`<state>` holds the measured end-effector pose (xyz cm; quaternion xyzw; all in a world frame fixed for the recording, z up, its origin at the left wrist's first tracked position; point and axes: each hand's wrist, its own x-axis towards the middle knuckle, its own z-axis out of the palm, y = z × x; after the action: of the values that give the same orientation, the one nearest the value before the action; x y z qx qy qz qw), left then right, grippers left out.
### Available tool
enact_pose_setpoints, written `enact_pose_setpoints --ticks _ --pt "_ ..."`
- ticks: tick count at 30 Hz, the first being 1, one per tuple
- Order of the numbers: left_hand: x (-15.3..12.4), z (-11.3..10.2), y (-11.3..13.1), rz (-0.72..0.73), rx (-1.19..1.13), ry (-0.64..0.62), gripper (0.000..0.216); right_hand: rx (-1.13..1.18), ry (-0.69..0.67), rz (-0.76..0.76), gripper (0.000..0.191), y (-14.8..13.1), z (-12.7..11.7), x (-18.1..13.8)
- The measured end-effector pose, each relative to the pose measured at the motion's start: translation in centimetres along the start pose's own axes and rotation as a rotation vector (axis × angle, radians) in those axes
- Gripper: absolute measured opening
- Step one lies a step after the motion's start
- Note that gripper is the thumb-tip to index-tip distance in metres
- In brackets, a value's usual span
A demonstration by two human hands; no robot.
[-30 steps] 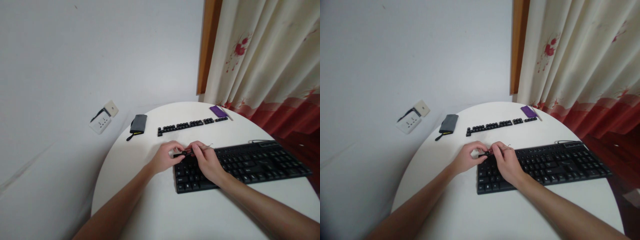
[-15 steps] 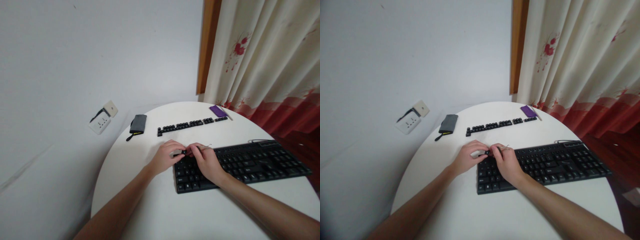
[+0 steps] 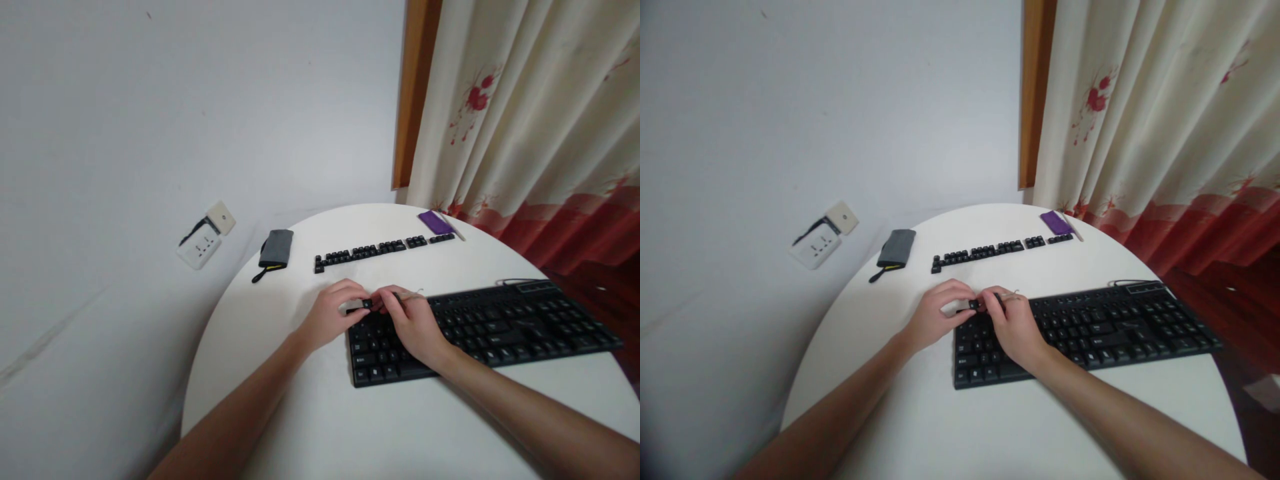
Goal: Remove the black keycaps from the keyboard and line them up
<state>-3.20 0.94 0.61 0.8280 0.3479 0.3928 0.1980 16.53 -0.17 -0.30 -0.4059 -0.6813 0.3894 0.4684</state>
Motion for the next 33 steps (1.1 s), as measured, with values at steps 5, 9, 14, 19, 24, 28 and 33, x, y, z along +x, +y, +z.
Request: enact_pose_setpoints --ticks 5,9,14,19,24,28,33 --pt "-0.3 0.3 0.5 0.033 0.025 0.031 0.017 0.005 0.033 0.007 0.037 0.0 0.0 0.0" --pt "-0.2 0.1 0.0 -0.014 0.070 0.105 0.019 0.034 0.058 0.045 0.040 0.1 0.0 0.0" --pt "-0.1 -1.6 -4.0 -0.174 0.339 0.125 0.015 0.038 0.054 0.054 0.039 0.1 0.0 -0.1" --pt "-0.7 -2.5 -7.1 -0.273 0.533 0.057 0.015 0.037 0.030 0.024 0.037 0.0 0.0 -0.3" --pt "-1.2 -2.3 -7.5 -0.275 0.560 0.081 0.023 0.041 0.029 0.016 0.037 0.2 0.0 -0.3" --pt "-1.1 -2.1 -7.2 -0.292 0.564 0.136 0.029 0.038 0.027 0.014 0.036 0.4 0.1 -0.3" --pt "-0.8 -1.7 -7.0 -0.313 0.591 0.200 0.014 0.045 0.027 0.014 0.036 0.4 0.1 -0.3"
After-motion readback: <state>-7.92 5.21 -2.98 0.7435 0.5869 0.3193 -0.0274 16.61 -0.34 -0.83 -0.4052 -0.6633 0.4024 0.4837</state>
